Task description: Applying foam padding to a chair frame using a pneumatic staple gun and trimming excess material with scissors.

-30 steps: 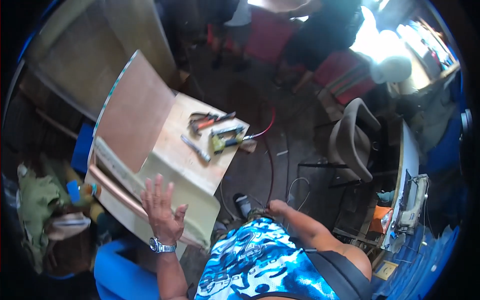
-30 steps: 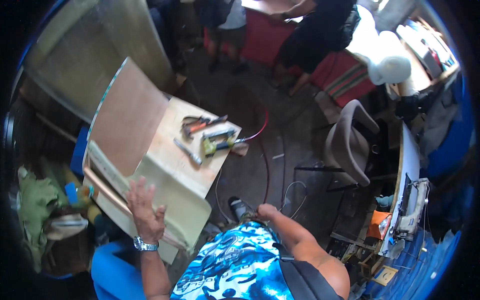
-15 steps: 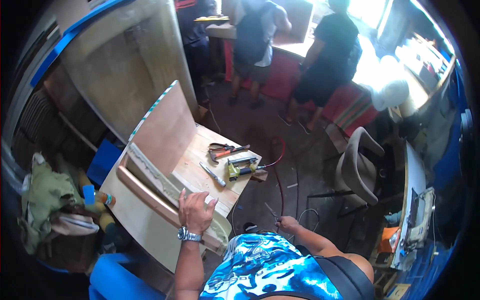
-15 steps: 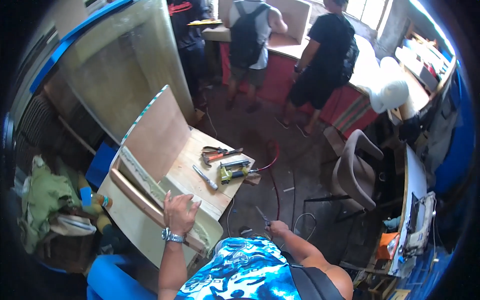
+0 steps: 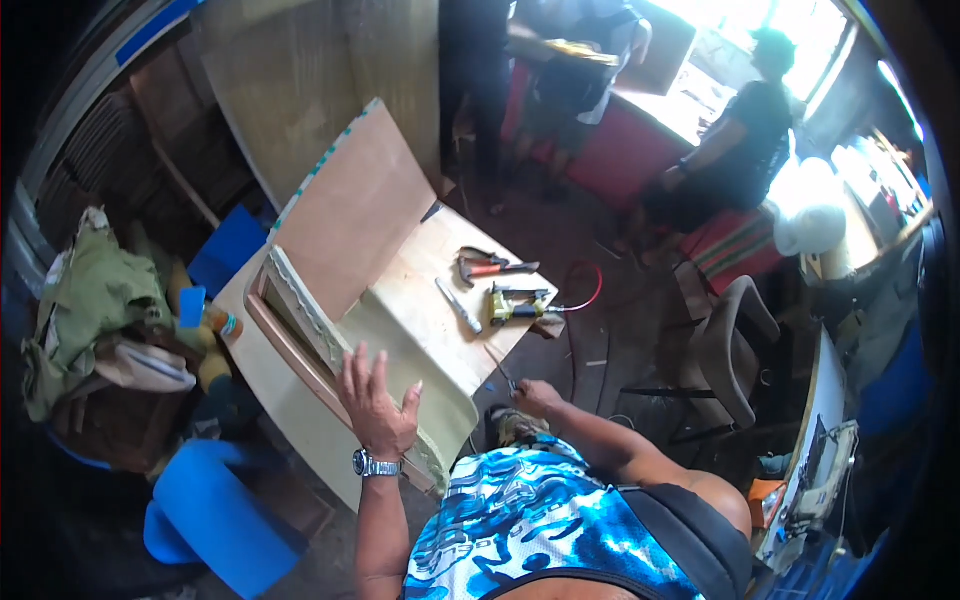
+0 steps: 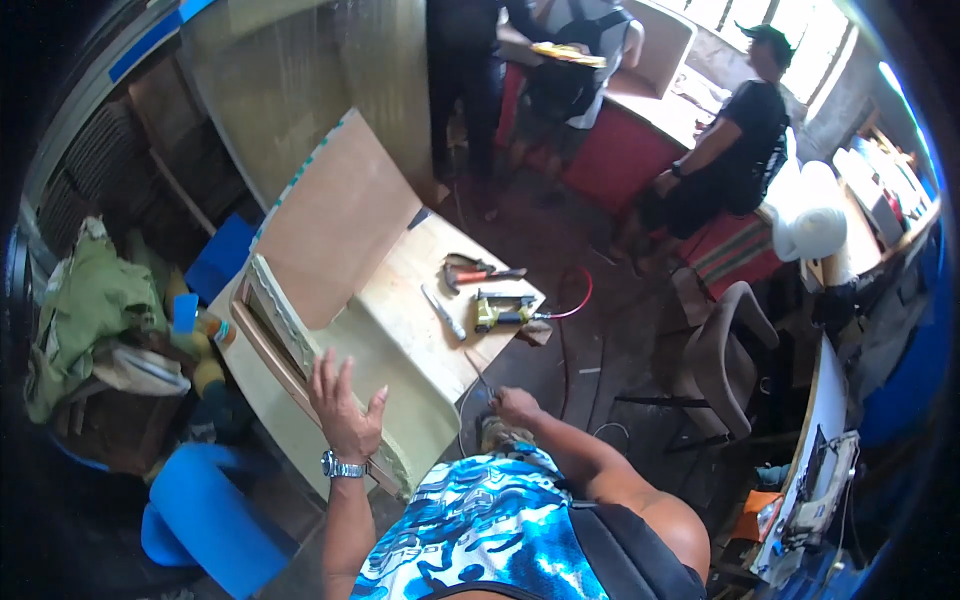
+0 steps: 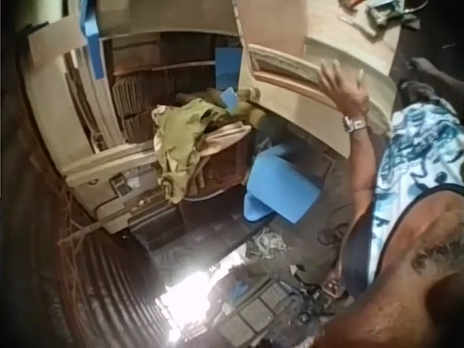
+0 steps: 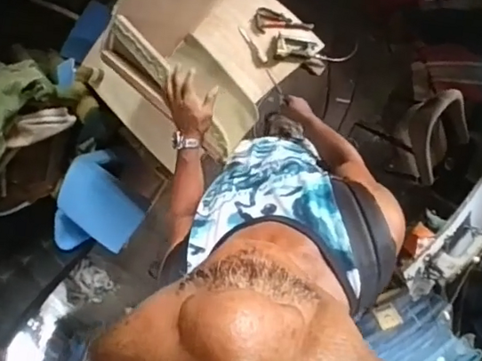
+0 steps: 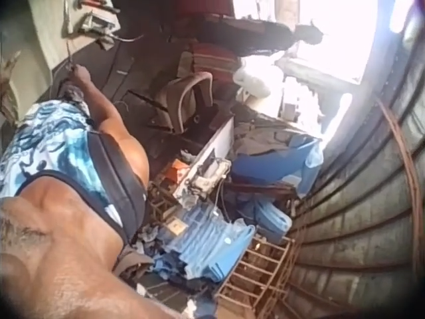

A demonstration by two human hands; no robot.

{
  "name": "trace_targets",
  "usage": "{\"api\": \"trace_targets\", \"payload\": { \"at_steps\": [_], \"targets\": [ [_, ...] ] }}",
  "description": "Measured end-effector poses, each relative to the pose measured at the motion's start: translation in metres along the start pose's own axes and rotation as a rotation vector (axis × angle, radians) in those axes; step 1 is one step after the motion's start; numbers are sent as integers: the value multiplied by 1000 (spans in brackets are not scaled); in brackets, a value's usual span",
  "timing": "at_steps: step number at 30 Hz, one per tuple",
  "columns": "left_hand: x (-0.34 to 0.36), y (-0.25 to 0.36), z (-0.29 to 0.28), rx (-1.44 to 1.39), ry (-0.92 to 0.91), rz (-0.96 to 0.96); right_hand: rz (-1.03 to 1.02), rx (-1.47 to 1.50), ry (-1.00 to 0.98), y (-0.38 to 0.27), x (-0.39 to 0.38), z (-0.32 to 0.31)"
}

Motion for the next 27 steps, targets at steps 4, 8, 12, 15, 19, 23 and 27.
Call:
{"api": "trace_targets", "payload": {
  "at_steps": [4,8,12,15,19,23,27],
  "targets": [
    [-25,-36,-13,76,181,-256,-105,10,108,-5,50,6],
    [-46,-63,-17,94,247,-530,-76,23,32,-10,117,5],
    [-50,-71,-18,64,76,-753,-33,35,31,-14,183,4],
    [-43,-60,-19,30,68,-746,-18,18,-45,-8,228,2],
    [-37,-50,-18,18,64,-817,-25,8,-62,-4,264,-8],
    [-38,-52,-16,4,74,-815,-193,18,53,2,273,-8],
    [-58,-61,-23,0,91,-961,-221,75,117,19,265,36]
  ]
}}
Point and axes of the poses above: each hand's wrist, its own x-axis towards the middle knuckle, its own z-axis out of the palm, y = z × x, the point moved 4 cm from there along x, towards the middle knuckle, and after that the axes turned 10 degrees about -z, right-handed, at the moved point
